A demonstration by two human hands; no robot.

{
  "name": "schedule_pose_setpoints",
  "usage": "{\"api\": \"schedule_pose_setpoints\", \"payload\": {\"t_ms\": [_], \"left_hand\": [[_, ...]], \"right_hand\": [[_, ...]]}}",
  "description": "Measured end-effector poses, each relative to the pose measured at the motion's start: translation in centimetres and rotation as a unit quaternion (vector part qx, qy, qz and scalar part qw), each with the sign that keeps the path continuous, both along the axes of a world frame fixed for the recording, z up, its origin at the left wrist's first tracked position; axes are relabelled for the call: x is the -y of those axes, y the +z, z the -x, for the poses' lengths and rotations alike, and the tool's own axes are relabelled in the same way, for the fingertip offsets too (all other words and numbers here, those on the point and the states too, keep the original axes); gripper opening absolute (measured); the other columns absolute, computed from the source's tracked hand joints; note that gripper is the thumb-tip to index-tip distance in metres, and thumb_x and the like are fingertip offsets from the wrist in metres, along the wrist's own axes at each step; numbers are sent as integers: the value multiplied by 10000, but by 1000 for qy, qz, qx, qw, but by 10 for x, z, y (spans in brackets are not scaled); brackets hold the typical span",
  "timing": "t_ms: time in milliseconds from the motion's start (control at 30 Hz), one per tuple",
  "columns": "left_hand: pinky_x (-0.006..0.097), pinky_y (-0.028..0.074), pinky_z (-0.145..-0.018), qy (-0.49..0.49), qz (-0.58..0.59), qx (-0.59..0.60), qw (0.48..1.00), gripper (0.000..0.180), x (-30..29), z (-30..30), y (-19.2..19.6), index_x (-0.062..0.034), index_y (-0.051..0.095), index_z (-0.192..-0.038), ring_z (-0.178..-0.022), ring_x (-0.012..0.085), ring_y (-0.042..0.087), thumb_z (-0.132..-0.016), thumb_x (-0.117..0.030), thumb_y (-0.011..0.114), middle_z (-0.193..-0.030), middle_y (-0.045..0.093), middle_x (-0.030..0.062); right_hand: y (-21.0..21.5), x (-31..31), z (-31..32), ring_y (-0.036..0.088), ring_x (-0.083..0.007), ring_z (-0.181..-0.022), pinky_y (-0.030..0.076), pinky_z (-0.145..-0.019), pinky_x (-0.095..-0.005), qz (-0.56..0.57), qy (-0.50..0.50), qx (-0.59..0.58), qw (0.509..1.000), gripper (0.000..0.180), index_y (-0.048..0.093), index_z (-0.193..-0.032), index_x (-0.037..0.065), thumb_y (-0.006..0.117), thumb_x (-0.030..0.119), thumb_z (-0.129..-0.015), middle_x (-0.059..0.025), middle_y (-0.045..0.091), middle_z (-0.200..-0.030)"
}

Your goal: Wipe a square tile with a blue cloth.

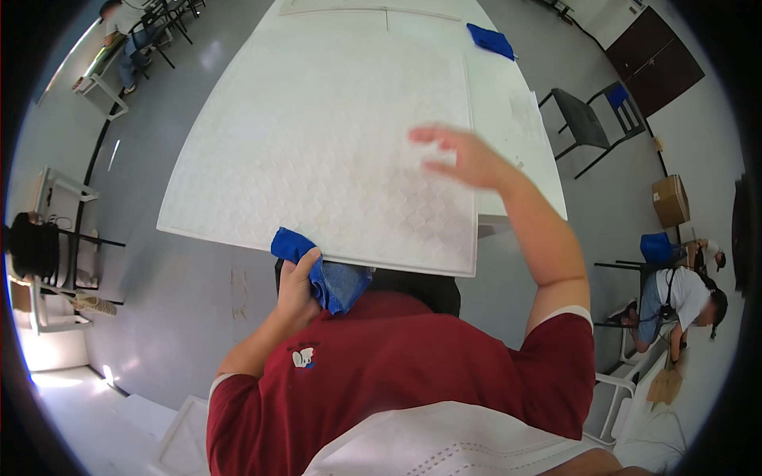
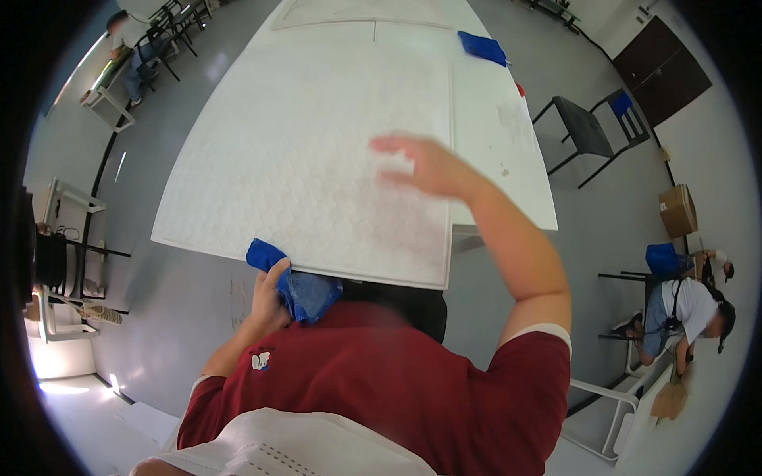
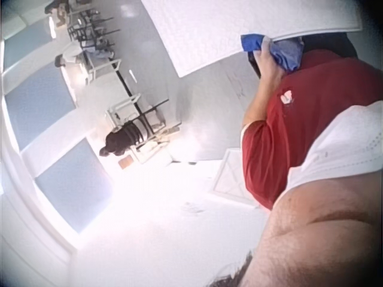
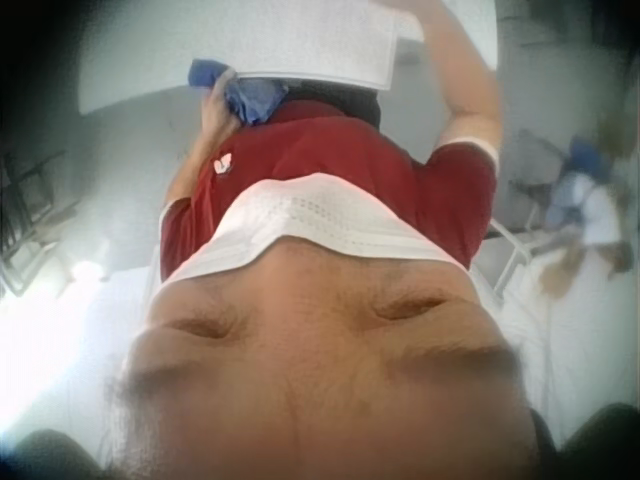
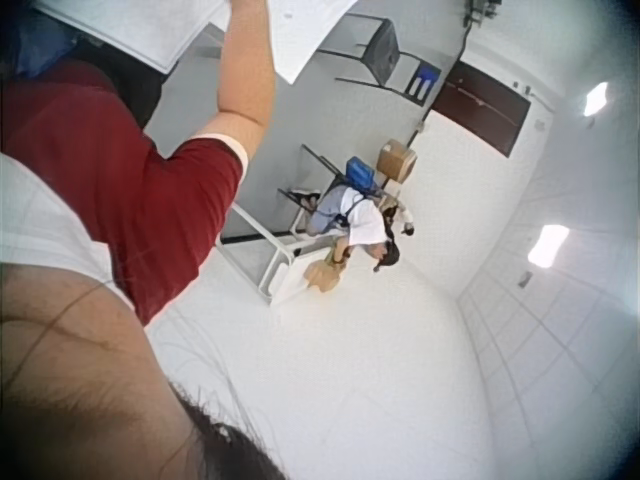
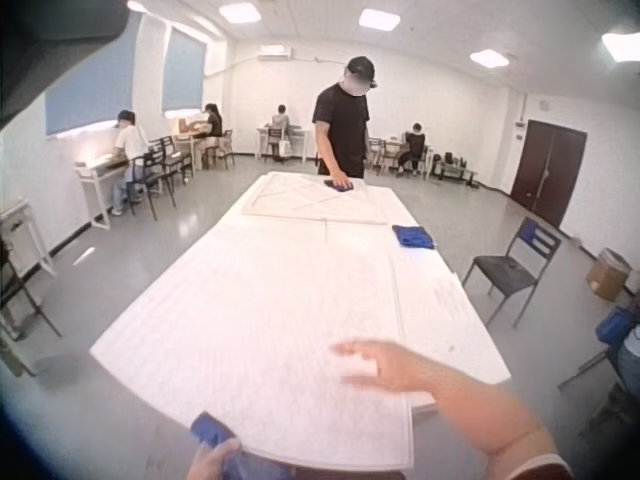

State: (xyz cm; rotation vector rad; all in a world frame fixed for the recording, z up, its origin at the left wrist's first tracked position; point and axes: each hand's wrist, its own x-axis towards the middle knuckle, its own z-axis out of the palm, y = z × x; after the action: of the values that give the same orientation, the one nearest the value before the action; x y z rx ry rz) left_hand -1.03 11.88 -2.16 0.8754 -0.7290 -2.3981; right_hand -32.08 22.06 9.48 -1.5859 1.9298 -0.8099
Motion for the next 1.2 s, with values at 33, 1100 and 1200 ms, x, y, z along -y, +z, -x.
{"api": "schedule_pose_setpoints", "payload": {"t_ms": [33, 1100, 1200], "left_hand": [[379, 514, -892, -10, 13, 1, 1000, 332, 1, -1, -2, -24, 485, -1190, -1021, 229, 613, -887, -99, 599, -1101, 607, 104], [447, 456, -987, 267, 50, 79, 959, 523, 265, -149, -50, 7, 522, -1221, -1087, 296, 599, -853, -328, 683, -1204, 611, 132], [437, 478, -961, 238, 71, 75, 966, 464, 279, -149, -62, 25, 511, -1230, -1071, 290, 609, -879, -245, 648, -1187, 618, 139]], "right_hand": [[4, -15, -27, 459, -285, -1243, 351, -1061, -382, -46, 71, -63, 994, 637, 484, -1343, 82, 726, 318, -803, -152, 459, -1390], [-87, -88, -110, 553, -305, -1089, 489, -875, -450, 174, 15, -415, 893, 286, 653, -1050, 106, 612, 105, -767, -151, 576, -1191], [-89, -90, -110, 554, -299, -1083, 488, -870, -435, 180, 10, -413, 893, 285, 654, -1047, 117, 611, 109, -765, -145, 573, -1197]]}}
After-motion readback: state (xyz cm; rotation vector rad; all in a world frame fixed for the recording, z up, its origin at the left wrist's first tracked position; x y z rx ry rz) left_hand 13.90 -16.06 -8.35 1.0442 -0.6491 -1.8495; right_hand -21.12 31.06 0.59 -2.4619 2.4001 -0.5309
